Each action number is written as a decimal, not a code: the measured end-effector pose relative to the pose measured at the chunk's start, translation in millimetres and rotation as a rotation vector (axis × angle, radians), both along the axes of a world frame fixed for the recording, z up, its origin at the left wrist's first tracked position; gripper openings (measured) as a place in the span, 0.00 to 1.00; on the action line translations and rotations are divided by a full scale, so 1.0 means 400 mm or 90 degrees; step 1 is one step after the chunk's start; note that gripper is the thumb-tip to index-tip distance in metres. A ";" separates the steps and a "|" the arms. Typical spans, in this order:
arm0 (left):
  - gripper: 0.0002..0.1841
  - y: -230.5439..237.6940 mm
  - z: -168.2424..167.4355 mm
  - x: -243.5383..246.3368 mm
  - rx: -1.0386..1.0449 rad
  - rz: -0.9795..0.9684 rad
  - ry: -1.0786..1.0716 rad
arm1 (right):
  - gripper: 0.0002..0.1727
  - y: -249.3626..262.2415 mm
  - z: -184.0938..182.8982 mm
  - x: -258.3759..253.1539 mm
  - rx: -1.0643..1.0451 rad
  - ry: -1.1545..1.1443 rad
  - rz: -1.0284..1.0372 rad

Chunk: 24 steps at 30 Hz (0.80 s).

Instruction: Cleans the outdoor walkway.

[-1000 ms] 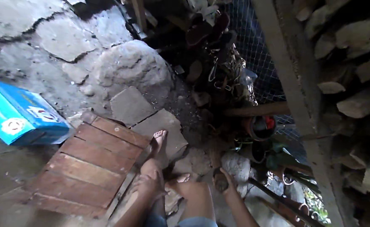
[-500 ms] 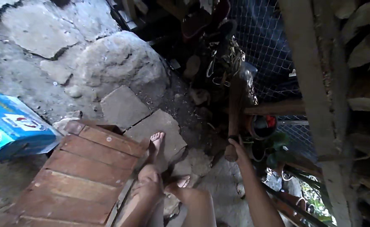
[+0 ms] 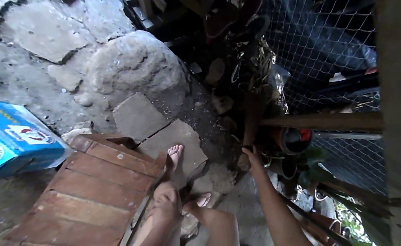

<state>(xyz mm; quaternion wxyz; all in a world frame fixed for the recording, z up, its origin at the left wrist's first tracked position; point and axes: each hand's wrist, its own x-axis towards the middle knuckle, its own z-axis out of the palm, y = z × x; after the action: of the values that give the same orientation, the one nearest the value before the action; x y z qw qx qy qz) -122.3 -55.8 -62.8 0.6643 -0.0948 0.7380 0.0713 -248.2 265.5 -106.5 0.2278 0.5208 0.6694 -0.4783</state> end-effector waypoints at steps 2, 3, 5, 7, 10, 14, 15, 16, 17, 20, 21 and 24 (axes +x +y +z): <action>0.64 -0.003 -0.012 0.007 -0.004 -0.006 0.006 | 0.32 0.003 -0.013 -0.060 -0.051 -0.055 -0.088; 0.64 -0.006 -0.018 0.008 -0.007 -0.013 0.003 | 0.22 0.021 -0.018 -0.083 -0.110 -0.076 -0.142; 0.63 -0.012 -0.014 0.010 -0.011 -0.022 -0.012 | 0.20 0.056 -0.020 -0.048 -0.176 -0.057 -0.149; 0.63 -0.009 -0.012 0.006 -0.015 -0.026 -0.021 | 0.35 0.059 0.042 0.047 -0.105 -0.049 0.033; 0.64 0.003 -0.019 0.017 -0.017 -0.019 -0.013 | 0.49 0.038 0.193 0.183 -0.086 -0.105 0.155; 0.64 0.010 -0.018 0.008 -0.016 -0.040 -0.014 | 0.28 0.095 0.322 0.161 -0.283 -0.177 -0.019; 0.64 0.009 -0.019 0.003 -0.017 -0.041 -0.017 | 0.22 0.111 0.318 0.122 -0.285 -0.182 -0.024; 0.64 0.009 -0.017 -0.004 -0.016 -0.041 -0.024 | 0.22 0.121 0.309 0.083 -0.243 -0.177 0.023; 0.63 0.010 -0.011 -0.013 -0.013 -0.043 -0.030 | 0.29 0.137 0.289 0.057 -0.191 -0.164 0.105; 0.62 0.011 0.001 -0.030 -0.013 -0.043 -0.032 | 0.45 0.146 0.239 0.072 -0.016 -0.089 0.210; 0.62 0.009 0.000 -0.035 -0.014 -0.041 -0.029 | 0.48 0.141 0.245 0.091 0.020 -0.064 0.214; 0.63 0.006 -0.002 -0.040 -0.009 -0.032 -0.028 | 0.51 0.130 0.333 0.145 0.072 -0.067 0.210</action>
<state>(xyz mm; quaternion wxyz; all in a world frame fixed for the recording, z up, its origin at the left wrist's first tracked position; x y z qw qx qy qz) -138.1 -53.5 -63.6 0.6814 -0.0823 0.7257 0.0469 -190.3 317.7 26.7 0.3080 0.4404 0.7588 -0.3679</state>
